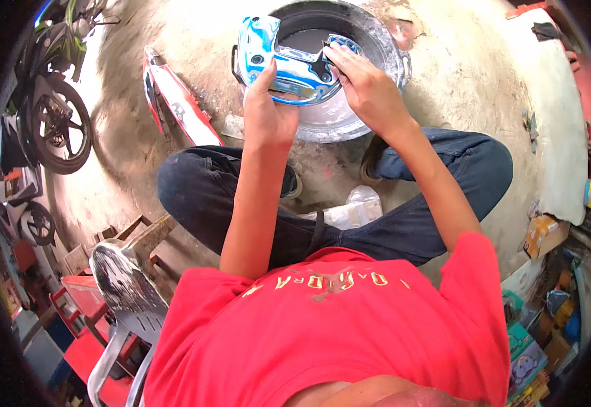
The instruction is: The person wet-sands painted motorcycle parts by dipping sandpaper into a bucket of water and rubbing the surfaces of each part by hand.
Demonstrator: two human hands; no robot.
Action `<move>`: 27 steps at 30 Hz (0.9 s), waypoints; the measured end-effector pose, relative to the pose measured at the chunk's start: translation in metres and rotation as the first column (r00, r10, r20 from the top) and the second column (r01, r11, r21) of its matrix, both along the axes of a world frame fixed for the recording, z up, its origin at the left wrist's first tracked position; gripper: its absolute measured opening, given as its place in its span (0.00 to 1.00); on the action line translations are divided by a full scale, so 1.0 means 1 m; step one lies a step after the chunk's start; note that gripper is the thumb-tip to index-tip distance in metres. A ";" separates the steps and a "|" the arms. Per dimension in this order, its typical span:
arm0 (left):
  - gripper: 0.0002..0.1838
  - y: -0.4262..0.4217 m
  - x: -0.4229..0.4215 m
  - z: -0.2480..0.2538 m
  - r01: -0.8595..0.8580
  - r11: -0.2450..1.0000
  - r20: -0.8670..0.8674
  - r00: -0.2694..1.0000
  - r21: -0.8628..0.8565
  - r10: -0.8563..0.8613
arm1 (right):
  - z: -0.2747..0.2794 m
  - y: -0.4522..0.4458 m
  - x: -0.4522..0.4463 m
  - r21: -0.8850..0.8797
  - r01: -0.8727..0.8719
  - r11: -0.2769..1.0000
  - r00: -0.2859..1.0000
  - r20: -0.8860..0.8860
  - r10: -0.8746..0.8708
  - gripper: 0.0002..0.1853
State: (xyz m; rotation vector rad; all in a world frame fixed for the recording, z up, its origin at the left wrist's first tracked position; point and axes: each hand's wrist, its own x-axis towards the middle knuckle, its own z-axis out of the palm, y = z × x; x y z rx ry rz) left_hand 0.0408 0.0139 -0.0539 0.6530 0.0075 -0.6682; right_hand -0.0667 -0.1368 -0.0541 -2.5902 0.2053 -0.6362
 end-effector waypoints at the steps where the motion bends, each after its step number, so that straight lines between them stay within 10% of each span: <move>1: 0.19 0.000 -0.003 0.001 0.027 1.000 -0.034 0.999 0.005 -0.027 | 0.001 0.001 -0.006 0.002 0.009 1.000 1.000 -0.004 -0.009 0.21; 20: 0.20 -0.004 -0.011 0.040 0.142 0.984 -0.079 0.988 0.104 -0.135 | 0.037 0.010 -0.011 -0.088 -0.330 0.940 0.926 0.163 0.340 0.19; 27: 0.19 -0.003 -0.010 0.039 0.040 0.999 -0.097 0.995 0.020 -0.037 | 0.037 -0.005 0.002 0.031 -0.216 0.976 0.973 0.086 0.212 0.18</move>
